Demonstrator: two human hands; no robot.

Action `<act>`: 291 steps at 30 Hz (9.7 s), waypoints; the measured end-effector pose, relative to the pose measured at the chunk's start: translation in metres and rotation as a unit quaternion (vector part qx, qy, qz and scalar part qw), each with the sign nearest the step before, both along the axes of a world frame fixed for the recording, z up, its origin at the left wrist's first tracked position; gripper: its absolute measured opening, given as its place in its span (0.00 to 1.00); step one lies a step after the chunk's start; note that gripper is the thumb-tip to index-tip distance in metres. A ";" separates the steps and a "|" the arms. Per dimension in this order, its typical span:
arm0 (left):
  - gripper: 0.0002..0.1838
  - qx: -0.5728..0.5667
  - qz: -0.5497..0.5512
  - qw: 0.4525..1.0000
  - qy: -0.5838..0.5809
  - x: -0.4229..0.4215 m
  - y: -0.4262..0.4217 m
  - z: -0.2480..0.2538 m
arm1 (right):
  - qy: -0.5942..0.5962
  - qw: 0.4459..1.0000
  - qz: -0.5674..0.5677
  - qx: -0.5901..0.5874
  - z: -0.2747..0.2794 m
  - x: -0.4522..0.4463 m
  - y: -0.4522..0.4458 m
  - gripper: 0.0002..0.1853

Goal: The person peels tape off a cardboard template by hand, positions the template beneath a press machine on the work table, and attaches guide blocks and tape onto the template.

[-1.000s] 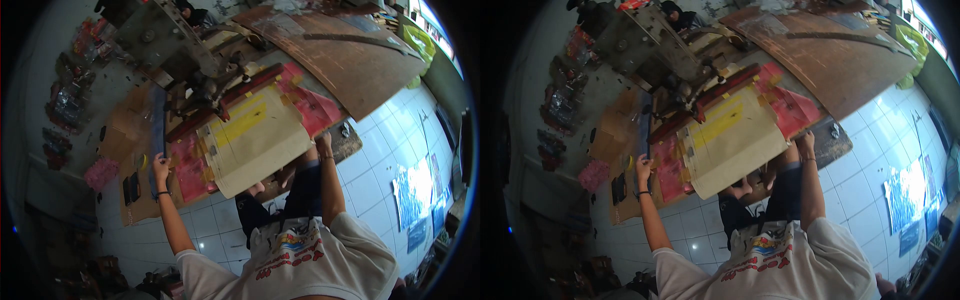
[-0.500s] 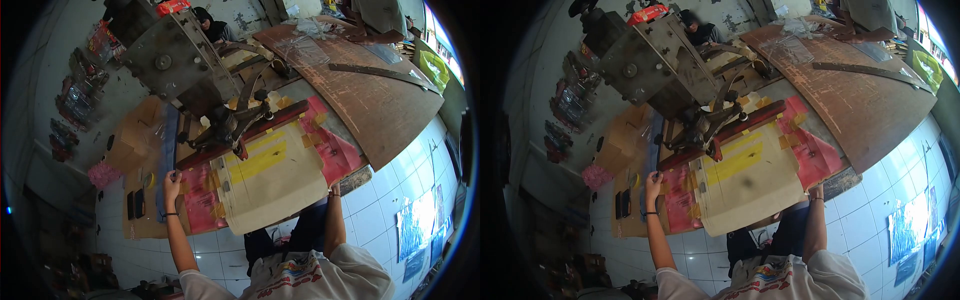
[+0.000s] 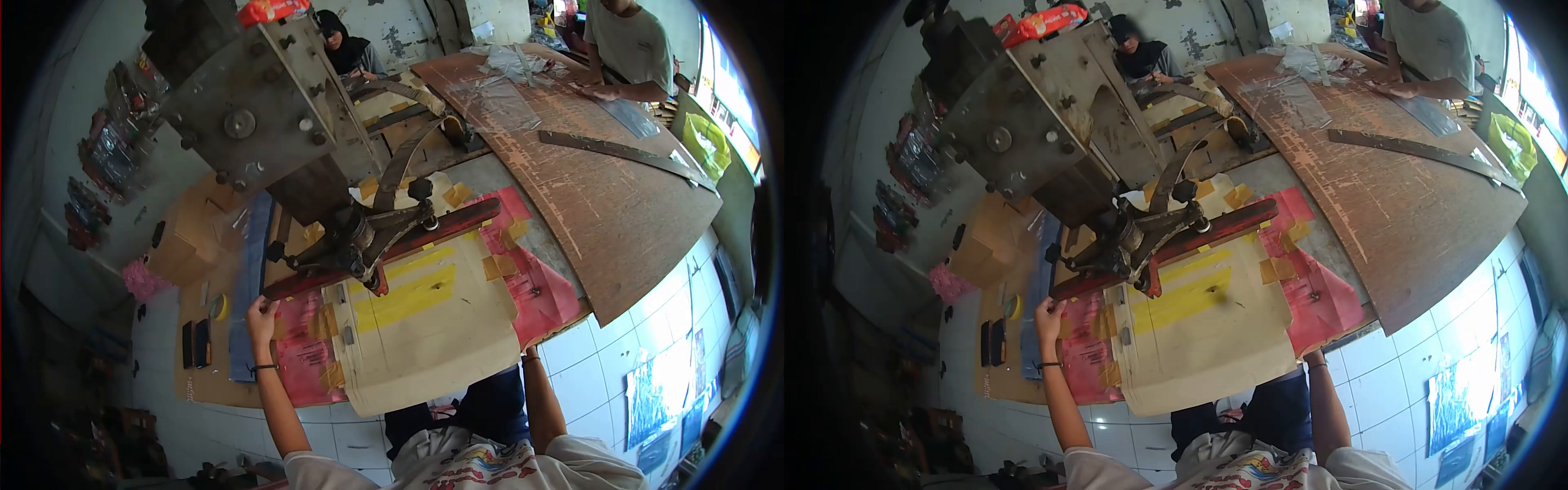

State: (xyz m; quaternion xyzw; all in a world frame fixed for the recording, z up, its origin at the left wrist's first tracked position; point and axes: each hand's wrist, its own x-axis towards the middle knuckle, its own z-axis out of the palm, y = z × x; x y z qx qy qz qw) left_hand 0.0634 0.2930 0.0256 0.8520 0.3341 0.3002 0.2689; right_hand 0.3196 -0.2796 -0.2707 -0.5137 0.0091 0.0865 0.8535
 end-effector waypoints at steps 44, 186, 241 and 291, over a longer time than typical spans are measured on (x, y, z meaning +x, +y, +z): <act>0.12 -0.181 -0.213 0.948 0.152 0.043 0.066 0.047 | -0.301 0.634 0.071 -0.709 0.349 0.113 0.038 0.20; 0.30 0.122 -0.253 0.960 -0.008 -0.084 -0.296 -0.014 | -0.379 0.798 0.155 -0.443 0.328 0.247 0.071 0.17; 0.33 0.095 -0.221 0.967 0.084 -0.019 -0.212 0.058 | -0.419 0.690 0.175 -0.564 0.345 0.237 0.073 0.12; 0.42 0.147 -0.329 0.923 0.132 0.047 -0.148 0.034 | -0.388 0.689 0.160 -0.591 0.351 0.226 0.082 0.12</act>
